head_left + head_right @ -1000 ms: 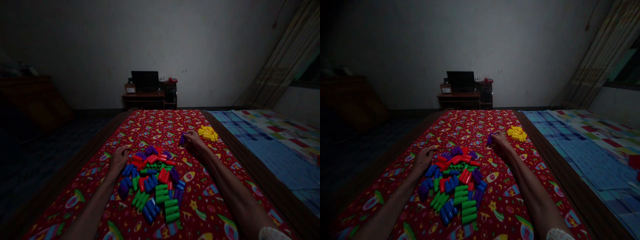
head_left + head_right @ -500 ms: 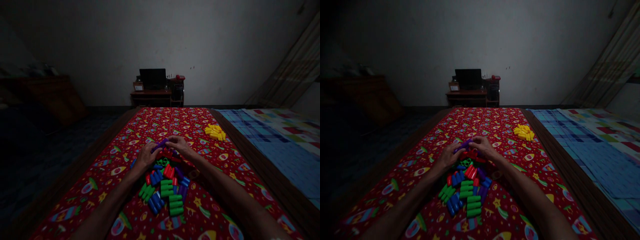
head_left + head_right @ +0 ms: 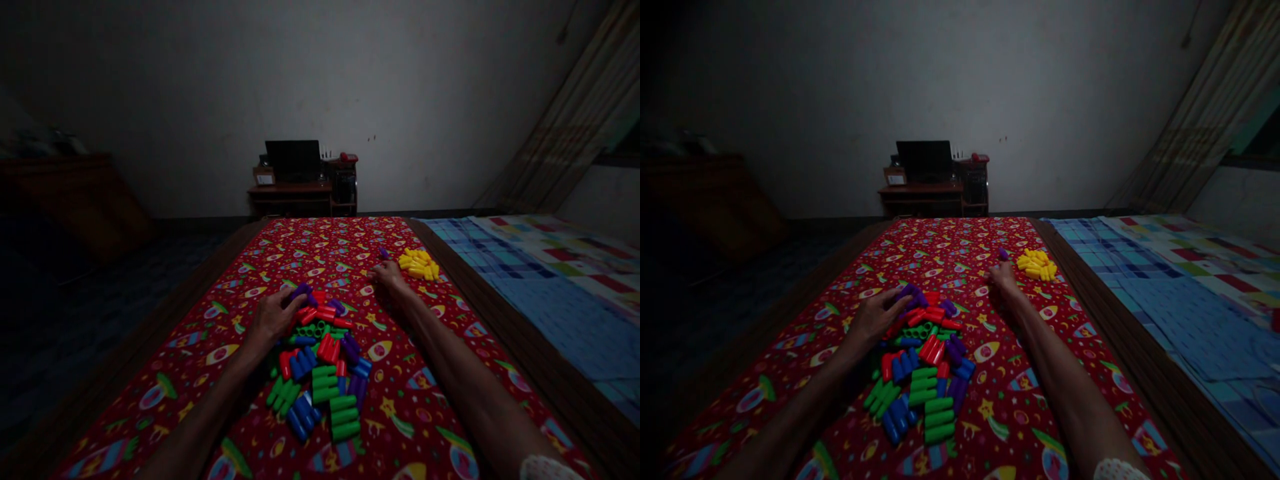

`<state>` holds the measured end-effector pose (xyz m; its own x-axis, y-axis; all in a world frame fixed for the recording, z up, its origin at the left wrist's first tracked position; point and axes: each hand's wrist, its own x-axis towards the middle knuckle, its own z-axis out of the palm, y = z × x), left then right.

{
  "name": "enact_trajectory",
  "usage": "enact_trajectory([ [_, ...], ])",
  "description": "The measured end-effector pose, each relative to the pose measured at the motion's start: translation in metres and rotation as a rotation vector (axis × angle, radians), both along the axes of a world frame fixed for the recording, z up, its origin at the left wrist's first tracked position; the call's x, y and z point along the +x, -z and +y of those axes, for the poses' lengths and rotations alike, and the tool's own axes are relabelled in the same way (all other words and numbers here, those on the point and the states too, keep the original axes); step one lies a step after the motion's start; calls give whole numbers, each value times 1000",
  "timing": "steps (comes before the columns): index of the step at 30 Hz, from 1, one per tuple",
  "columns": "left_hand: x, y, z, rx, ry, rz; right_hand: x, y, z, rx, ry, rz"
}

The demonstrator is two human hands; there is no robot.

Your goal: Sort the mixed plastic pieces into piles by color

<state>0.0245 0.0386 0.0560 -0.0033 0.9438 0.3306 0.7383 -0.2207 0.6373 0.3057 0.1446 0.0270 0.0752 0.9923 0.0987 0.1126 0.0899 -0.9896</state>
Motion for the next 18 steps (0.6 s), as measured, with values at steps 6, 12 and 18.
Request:
enact_trajectory([
  [6,7,2,0,13,107,-31,-56,-24,-44,118,-584,-138],
  [12,9,-2,-2,-2,112,-26,-74,-40,-67,416,-594,-538],
  [18,-30,-1,15,104,-95,-2,-19,-29,-11,263,-18,-613],
])
